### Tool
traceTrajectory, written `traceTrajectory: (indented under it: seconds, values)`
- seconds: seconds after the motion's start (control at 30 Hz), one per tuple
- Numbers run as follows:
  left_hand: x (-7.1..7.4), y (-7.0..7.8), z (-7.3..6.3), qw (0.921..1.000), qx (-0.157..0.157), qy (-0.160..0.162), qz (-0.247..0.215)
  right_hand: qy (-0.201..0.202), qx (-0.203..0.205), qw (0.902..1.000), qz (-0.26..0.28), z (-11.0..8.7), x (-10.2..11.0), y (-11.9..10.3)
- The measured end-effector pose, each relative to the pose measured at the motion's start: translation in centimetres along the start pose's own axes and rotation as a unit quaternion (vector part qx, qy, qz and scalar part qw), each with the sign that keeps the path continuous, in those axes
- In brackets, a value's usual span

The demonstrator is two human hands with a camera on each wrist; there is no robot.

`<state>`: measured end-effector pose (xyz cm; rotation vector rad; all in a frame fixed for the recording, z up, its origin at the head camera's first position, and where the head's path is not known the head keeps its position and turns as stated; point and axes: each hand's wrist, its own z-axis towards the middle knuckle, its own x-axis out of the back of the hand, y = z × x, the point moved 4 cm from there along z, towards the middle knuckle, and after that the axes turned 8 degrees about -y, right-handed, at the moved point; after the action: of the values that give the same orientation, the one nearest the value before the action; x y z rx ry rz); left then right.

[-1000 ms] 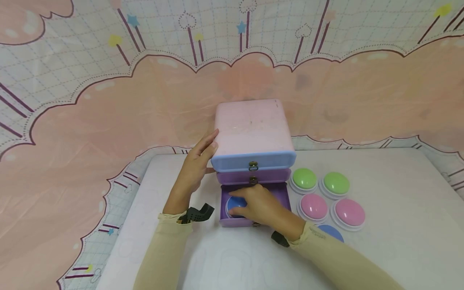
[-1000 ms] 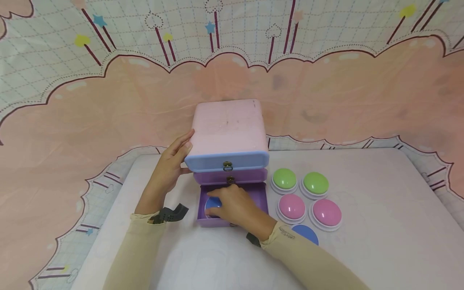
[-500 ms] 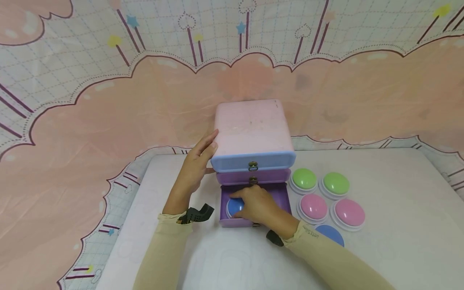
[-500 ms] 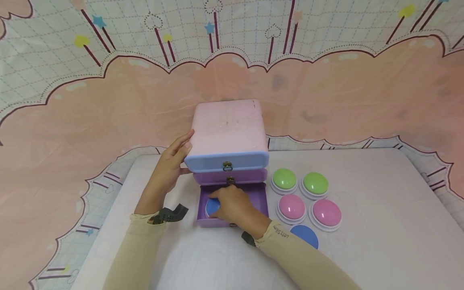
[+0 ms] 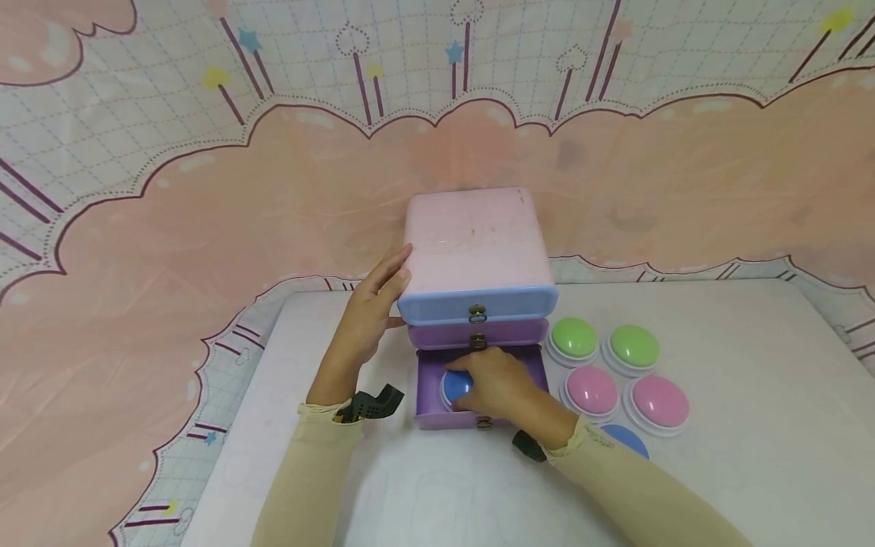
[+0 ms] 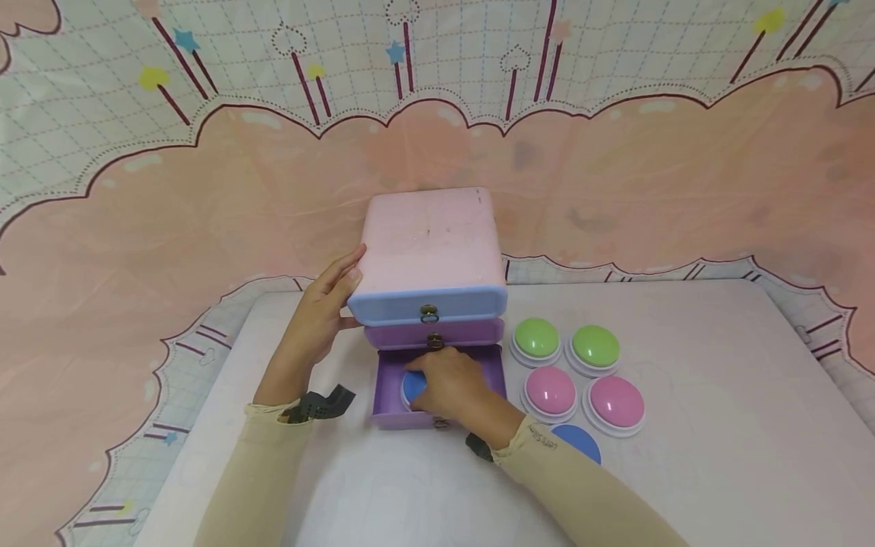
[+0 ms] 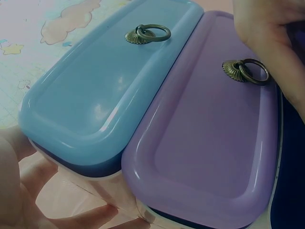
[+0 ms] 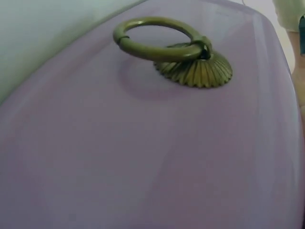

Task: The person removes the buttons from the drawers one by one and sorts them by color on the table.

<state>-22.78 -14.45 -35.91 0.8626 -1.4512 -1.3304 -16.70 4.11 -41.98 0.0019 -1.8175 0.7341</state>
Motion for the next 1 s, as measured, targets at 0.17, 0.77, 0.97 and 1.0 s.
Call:
traceTrajectory:
  seconds: [0.17,0.77,0.97,1.0]
  values:
    - [0.0,0.1,0.0,1.0000,0.001,0.000,-0.002,0.009,-0.006,0.9999,-0.003,-0.5,0.4,0.8]
    - [0.1,-0.2,0.1,1.0000,-0.002,-0.004,-0.003,0.029,0.021,0.9993,-0.011,-1.5,0.9,2.0]
    - [0.0,-0.1,0.1,1.0000,-0.001,-0.004,-0.004,0.034,0.009,0.9993,-0.012,-2.6,1.7,2.7]
    - [0.0,-0.2,0.1,1.0000,-0.001,-0.004,-0.003,0.036,0.006,0.9992,-0.016,-2.8,1.9,2.8]
